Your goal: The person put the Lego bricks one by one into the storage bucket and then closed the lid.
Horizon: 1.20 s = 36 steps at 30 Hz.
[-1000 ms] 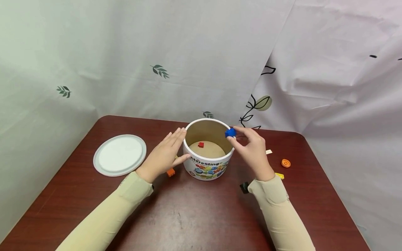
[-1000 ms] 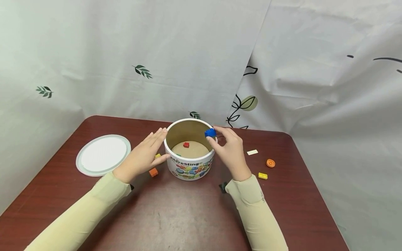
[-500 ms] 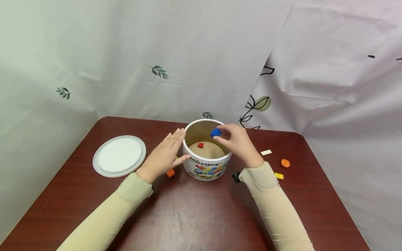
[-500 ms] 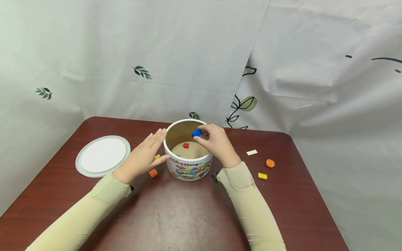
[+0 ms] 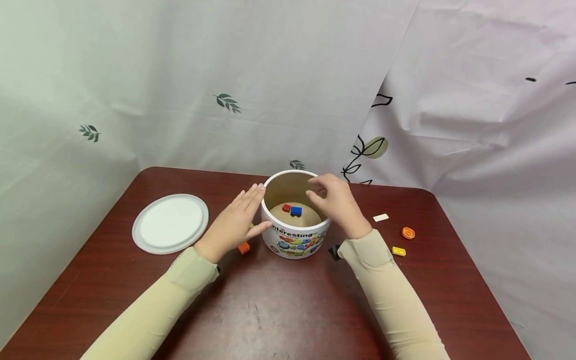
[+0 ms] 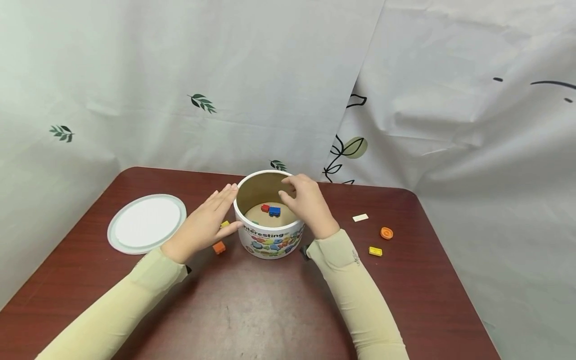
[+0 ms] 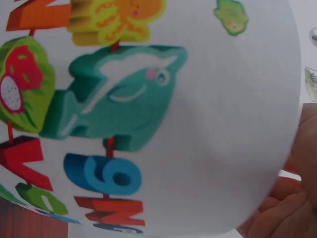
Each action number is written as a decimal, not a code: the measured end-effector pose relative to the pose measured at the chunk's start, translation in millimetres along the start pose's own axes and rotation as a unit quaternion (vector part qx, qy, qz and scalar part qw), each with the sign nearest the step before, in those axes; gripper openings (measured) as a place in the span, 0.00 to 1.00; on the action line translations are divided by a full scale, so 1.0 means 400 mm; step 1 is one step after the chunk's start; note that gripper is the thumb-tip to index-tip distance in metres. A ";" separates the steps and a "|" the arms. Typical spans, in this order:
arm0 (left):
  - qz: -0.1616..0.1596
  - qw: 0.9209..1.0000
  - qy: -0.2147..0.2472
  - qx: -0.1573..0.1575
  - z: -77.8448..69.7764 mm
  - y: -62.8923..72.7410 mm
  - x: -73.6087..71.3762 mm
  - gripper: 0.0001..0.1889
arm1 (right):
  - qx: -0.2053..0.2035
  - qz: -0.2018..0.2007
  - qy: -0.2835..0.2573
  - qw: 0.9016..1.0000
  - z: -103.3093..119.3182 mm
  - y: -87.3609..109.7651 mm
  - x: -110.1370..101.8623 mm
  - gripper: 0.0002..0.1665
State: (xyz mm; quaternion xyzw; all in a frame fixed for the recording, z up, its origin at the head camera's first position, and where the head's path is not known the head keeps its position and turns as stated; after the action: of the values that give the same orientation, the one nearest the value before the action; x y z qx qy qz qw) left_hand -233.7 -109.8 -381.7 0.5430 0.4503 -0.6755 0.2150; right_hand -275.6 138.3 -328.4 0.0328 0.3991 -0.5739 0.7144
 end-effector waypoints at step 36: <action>-0.004 1.000 -0.004 0.001 -0.014 -0.001 -0.002 0.44 | 0.179 -0.035 0.049 0.982 -0.363 0.151 -0.229 0.16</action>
State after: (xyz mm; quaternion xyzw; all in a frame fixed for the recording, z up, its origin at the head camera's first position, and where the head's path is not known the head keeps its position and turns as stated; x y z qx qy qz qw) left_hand -230.5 -104.9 -381.1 0.5387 0.4509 -0.6790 0.2132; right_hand -303.9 304.6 -396.1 0.1743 0.3251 -0.6583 0.6562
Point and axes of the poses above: each hand's wrist, its own y-axis away from the middle knuckle, its own x-axis out of the palm, z = x × y, the point moved 3 cm from there along -y, towards the middle knuckle, and after that the axes turned 14 degrees about -y, right-handed, at the moved point
